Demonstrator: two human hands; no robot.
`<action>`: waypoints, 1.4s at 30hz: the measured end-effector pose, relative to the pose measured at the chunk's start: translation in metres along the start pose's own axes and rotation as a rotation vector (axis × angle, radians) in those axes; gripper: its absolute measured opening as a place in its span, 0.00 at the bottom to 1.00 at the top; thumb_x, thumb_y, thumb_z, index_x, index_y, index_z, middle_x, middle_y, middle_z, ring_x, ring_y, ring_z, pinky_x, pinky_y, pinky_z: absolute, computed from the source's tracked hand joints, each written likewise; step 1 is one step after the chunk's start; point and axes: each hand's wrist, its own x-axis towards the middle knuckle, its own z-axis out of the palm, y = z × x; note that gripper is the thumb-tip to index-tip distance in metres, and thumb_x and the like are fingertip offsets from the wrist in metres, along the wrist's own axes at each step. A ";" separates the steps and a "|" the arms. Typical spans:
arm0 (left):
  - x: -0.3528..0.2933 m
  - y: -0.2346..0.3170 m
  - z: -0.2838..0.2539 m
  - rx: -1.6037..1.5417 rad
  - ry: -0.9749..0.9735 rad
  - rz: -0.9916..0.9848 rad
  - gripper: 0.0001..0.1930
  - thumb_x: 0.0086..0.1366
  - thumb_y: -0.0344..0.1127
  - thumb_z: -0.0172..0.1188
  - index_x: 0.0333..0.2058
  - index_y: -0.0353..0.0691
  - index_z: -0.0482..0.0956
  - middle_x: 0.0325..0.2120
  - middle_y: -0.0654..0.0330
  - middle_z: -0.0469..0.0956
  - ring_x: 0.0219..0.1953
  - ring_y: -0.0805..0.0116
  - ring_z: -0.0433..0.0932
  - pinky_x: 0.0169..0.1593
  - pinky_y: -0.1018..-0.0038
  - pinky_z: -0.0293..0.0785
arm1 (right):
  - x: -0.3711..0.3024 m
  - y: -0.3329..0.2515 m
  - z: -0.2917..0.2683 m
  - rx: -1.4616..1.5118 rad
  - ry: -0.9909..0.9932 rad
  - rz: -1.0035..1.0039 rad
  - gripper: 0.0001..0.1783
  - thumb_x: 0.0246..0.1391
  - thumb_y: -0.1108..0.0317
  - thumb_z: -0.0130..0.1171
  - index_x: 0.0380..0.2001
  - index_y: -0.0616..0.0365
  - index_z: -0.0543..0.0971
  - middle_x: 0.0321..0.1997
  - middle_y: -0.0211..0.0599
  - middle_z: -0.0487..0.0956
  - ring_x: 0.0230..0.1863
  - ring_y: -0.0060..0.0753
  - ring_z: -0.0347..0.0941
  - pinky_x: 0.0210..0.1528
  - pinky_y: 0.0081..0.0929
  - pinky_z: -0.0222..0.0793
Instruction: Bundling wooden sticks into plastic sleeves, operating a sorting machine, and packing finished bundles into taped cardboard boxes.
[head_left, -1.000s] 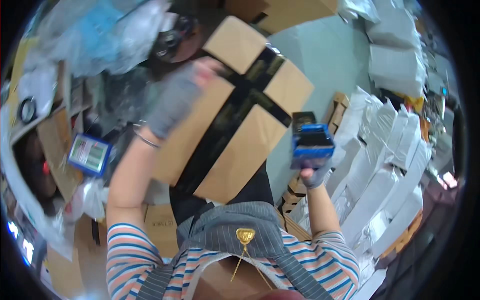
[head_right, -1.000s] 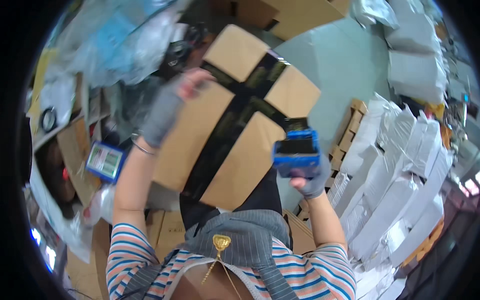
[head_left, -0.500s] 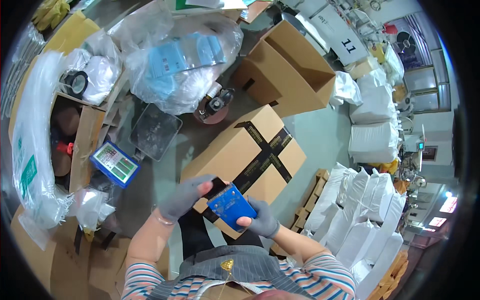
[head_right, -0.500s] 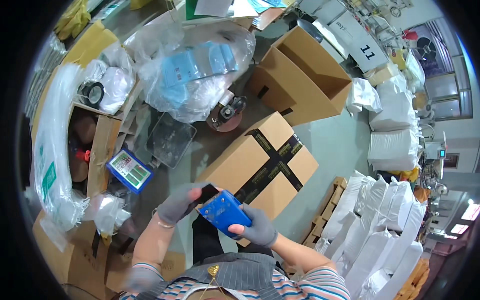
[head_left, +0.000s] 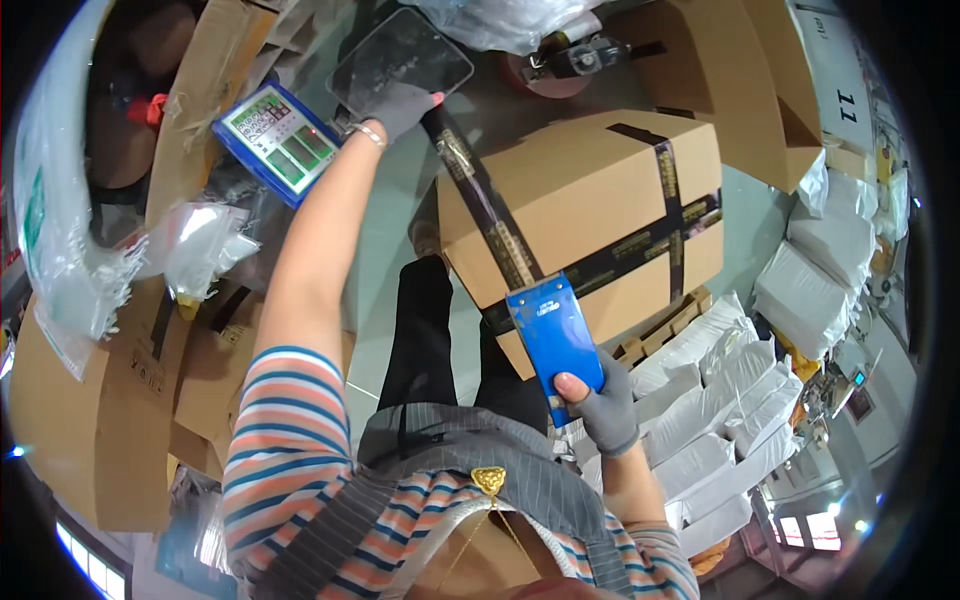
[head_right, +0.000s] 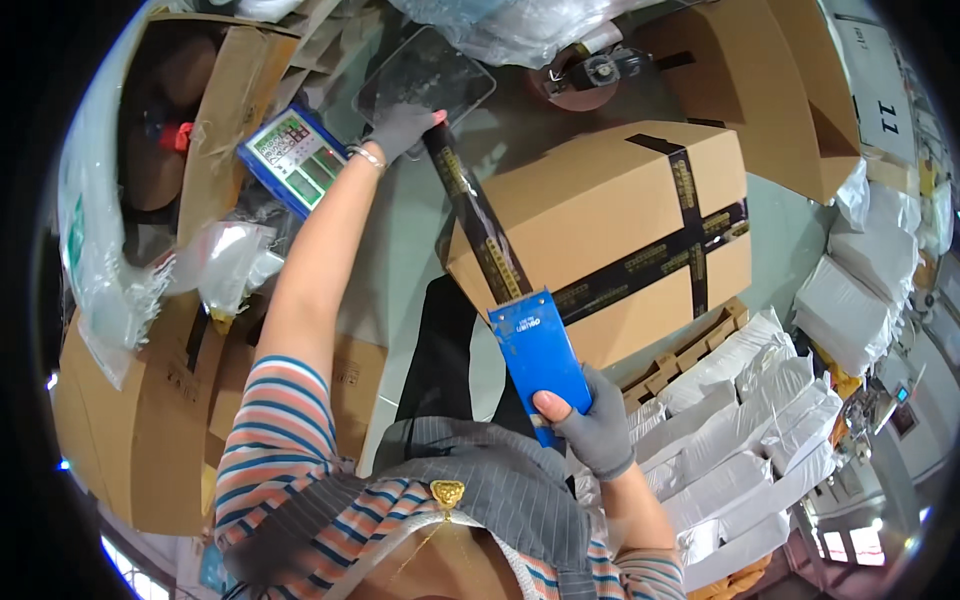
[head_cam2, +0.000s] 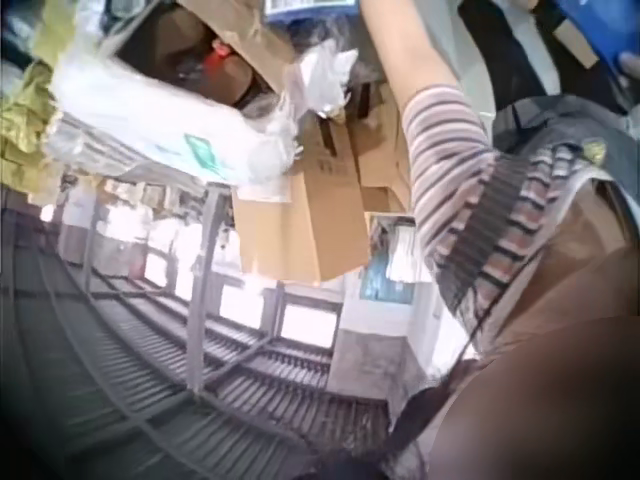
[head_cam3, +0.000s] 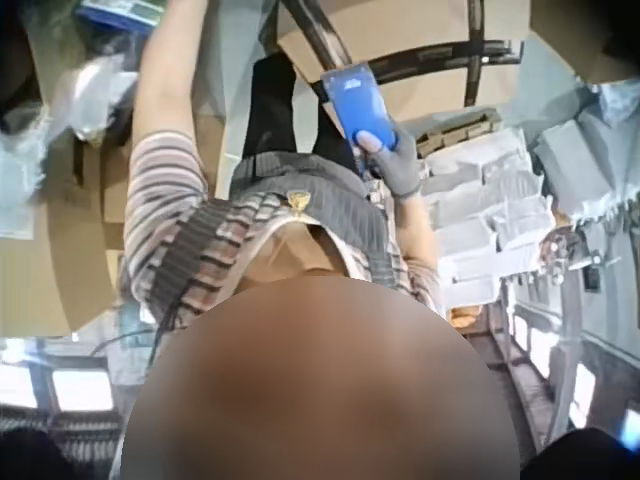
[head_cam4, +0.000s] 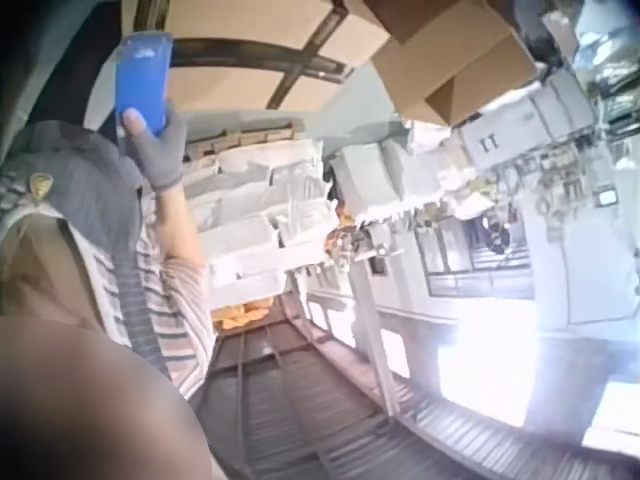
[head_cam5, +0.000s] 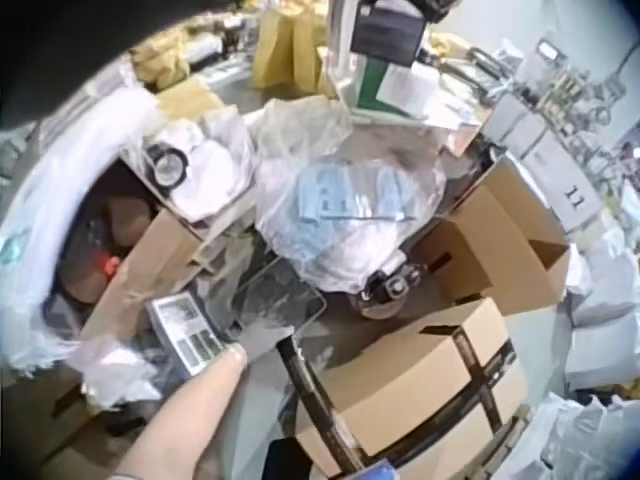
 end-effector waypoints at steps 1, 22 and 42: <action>0.010 -0.001 0.016 0.204 0.002 0.031 0.22 0.63 0.53 0.54 0.29 0.37 0.82 0.24 0.53 0.80 0.26 0.64 0.78 0.34 0.69 0.70 | 0.009 -0.005 0.005 0.000 0.030 0.019 0.27 0.45 0.52 0.67 0.37 0.66 0.75 0.26 0.34 0.78 0.24 0.20 0.72 0.26 0.16 0.67; -0.100 0.001 0.142 -0.395 0.058 -0.184 0.31 0.66 0.55 0.50 0.55 0.32 0.69 0.48 0.46 0.75 0.53 0.54 0.73 0.56 0.69 0.66 | 0.094 0.071 0.001 -0.052 0.244 0.065 0.24 0.47 0.52 0.65 0.35 0.63 0.76 0.24 0.32 0.77 0.24 0.18 0.72 0.26 0.16 0.66; -0.168 0.118 0.158 0.395 0.327 -0.159 0.29 0.55 0.66 0.59 0.43 0.47 0.82 0.37 0.50 0.81 0.42 0.59 0.80 0.46 0.72 0.72 | -0.026 0.424 -0.187 0.065 0.103 -0.053 0.27 0.41 0.50 0.69 0.36 0.63 0.78 0.25 0.34 0.80 0.26 0.21 0.75 0.30 0.23 0.71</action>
